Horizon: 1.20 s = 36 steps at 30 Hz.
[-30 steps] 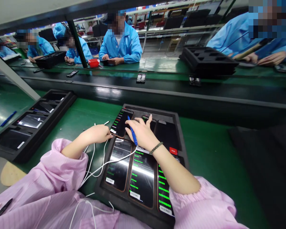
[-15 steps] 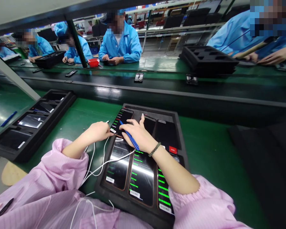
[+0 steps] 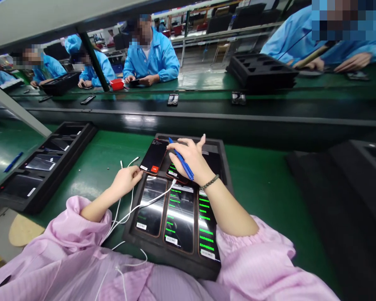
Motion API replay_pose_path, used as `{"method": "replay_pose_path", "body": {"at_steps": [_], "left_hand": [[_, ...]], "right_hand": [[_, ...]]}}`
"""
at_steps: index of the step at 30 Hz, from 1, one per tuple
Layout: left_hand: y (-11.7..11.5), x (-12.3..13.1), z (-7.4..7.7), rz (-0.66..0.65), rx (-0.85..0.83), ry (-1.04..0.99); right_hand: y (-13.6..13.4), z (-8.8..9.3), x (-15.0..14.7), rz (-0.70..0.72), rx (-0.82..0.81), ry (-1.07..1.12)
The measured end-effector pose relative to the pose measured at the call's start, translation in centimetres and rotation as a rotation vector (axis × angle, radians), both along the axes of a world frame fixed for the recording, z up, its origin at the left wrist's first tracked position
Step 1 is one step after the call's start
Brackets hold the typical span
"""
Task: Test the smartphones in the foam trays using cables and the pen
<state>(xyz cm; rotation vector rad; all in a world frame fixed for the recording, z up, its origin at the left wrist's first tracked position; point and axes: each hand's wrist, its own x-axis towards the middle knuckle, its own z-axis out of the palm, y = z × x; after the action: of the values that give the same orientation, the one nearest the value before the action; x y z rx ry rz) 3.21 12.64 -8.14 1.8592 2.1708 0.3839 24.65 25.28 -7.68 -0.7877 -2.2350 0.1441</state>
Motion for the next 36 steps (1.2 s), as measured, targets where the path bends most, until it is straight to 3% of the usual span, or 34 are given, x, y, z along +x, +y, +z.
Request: {"method": "replay_pose_path", "body": {"at_steps": [5,12,18,24,27,30,33,36], "left_hand": [[-0.3,0.0,-1.4,0.044,0.080,-0.078],[-0.3,0.1,-1.7,0.038,0.036,-0.167],[0.1,-1.5,-0.5,-0.115,-0.115,-0.266],[-1.0,-3.7,1.4,-0.337,-0.354,-0.133],[-0.5,-4.0,1.3,-0.243,-0.168,-0.027],[1.4,-3.9,0.3,0.001,0.047,0.155],[2.9,-4.0,-0.5,0.135,0.003,0.195],[2.4,-4.4,-0.3,0.194,-0.029,0.171]], "right_hand": [[0.1,-0.1,0.0,-0.018,-0.020,0.034],[0.0,0.3,0.1,-0.042,-0.085,-0.002],[-0.2,0.6,0.1,-0.035,-0.135,-0.014],[0.0,0.5,0.1,-0.045,-0.118,-0.061],[0.0,0.4,0.0,-0.048,-0.119,-0.051],[0.0,0.2,-0.1,-0.047,-0.113,-0.049],[-0.3,0.2,-0.3,-0.027,-0.105,-0.082],[-0.9,0.2,-0.4,0.033,-0.101,-0.138]]}}
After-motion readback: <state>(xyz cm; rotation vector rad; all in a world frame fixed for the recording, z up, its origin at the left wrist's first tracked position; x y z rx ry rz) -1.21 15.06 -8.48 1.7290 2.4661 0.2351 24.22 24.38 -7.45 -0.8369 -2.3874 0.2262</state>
